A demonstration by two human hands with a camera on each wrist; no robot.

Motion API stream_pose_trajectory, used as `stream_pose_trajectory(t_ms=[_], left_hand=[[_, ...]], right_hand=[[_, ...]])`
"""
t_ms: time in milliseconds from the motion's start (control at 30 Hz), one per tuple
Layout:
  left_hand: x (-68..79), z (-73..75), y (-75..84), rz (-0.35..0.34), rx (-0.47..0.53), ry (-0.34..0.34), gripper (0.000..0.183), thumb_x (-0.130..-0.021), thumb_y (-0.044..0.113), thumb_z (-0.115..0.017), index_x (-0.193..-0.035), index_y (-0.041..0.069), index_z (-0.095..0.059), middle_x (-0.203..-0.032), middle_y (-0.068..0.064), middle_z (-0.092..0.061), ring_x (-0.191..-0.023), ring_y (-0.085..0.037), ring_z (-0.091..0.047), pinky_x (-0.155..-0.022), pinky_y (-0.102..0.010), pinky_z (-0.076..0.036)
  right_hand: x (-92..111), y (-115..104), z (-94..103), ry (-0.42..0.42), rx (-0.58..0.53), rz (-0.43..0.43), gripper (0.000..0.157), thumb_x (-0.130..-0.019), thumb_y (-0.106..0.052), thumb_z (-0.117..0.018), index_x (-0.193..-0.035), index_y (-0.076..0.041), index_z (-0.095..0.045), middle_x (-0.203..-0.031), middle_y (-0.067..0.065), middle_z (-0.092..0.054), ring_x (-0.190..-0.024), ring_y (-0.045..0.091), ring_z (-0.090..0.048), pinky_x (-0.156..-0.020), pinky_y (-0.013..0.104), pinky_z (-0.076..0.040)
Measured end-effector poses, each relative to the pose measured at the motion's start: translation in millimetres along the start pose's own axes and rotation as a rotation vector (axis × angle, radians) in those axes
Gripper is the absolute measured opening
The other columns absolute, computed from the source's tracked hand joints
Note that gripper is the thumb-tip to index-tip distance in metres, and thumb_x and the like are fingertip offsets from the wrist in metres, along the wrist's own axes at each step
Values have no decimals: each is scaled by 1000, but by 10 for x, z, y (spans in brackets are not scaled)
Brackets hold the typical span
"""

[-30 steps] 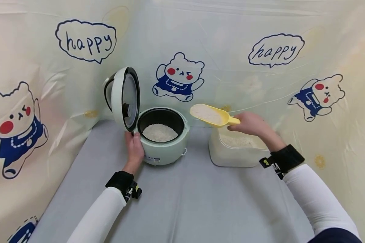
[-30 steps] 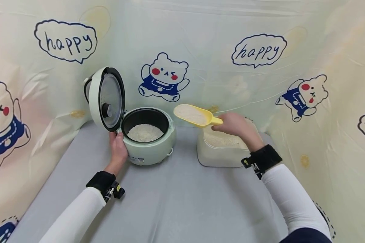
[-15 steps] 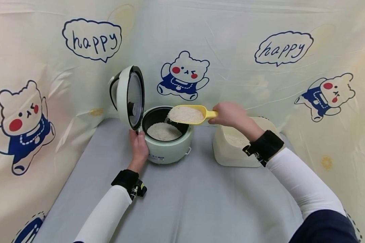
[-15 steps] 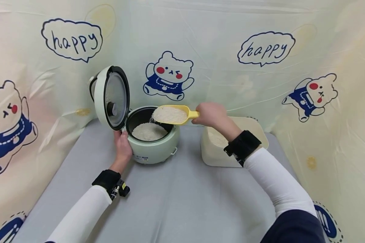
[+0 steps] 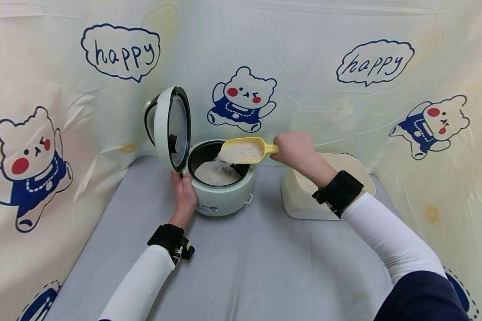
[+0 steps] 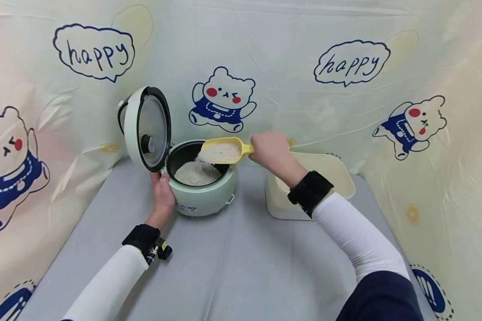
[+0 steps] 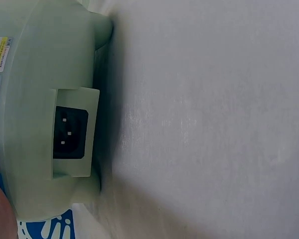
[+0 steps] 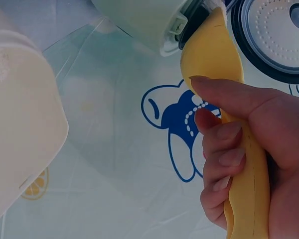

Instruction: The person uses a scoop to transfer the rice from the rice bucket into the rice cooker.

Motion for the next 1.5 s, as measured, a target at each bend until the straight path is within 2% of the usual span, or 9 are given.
stream_pose_trajectory(t_ms=[267,433,600,800,1200,1500], left_hand=[[9,-5,9,-7,4,12,55,-90,-3,-35,-144,-8,-36,-146,-23,-40,-131,-24,-35,-113,-45,-23],[3,-6,12,-19,17,18,55,-90,-4,-35,-145,-6,-36,-147,-22,-40,-131,-22,-35,-113,-42,-23],[-5,2,11,-18,19,19,56,-89,-5,-35,-145,-5,-36,-147,-20,-39,-132,-20,-35,-113,-40,-23],[-2,-3,7,-4,7,11,56,-90,-4,-35,-146,-5,-35,-148,-20,-38,-132,-20,-34,-114,-41,-23],[2,-8,-19,36,11,21,56,-90,-2,-35,-146,-5,-34,-148,-20,-39,-131,-21,-35,-114,-42,-23],[7,-12,-14,38,20,15,59,-89,-2,-34,-148,-4,-31,-150,-20,-37,-133,-20,-34,-114,-39,-22]], right_hand=[[2,-41,2,56,26,-8,20,-83,-28,-67,-70,-13,-64,-57,2,-47,-56,23,-49,-42,31,-29],[3,-102,11,93,32,16,22,-85,-27,-65,-68,-13,-62,-56,2,-45,-55,24,-49,-43,32,-31],[-6,-154,3,143,37,40,21,-86,-26,-64,-69,-12,-62,-56,3,-48,-53,24,-49,-44,33,-36],[9,-202,11,164,40,57,16,-87,-19,-63,-74,-10,-64,-59,5,-55,-54,24,-50,-46,34,-40],[38,-235,57,244,82,68,13,-89,-18,-64,-83,-8,-68,-61,6,-58,-55,23,-51,-48,31,-42],[70,-258,96,327,139,80,12,-89,-19,-68,-89,-7,-69,-64,9,-60,-57,24,-51,-53,30,-45]])
Point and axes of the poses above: each hand's wrist, its own x-axis away from the middle knuckle, its own z-axis out of the back of the hand, y = z × x, the point moved 8 cm from there along -x, towards the middle knuckle
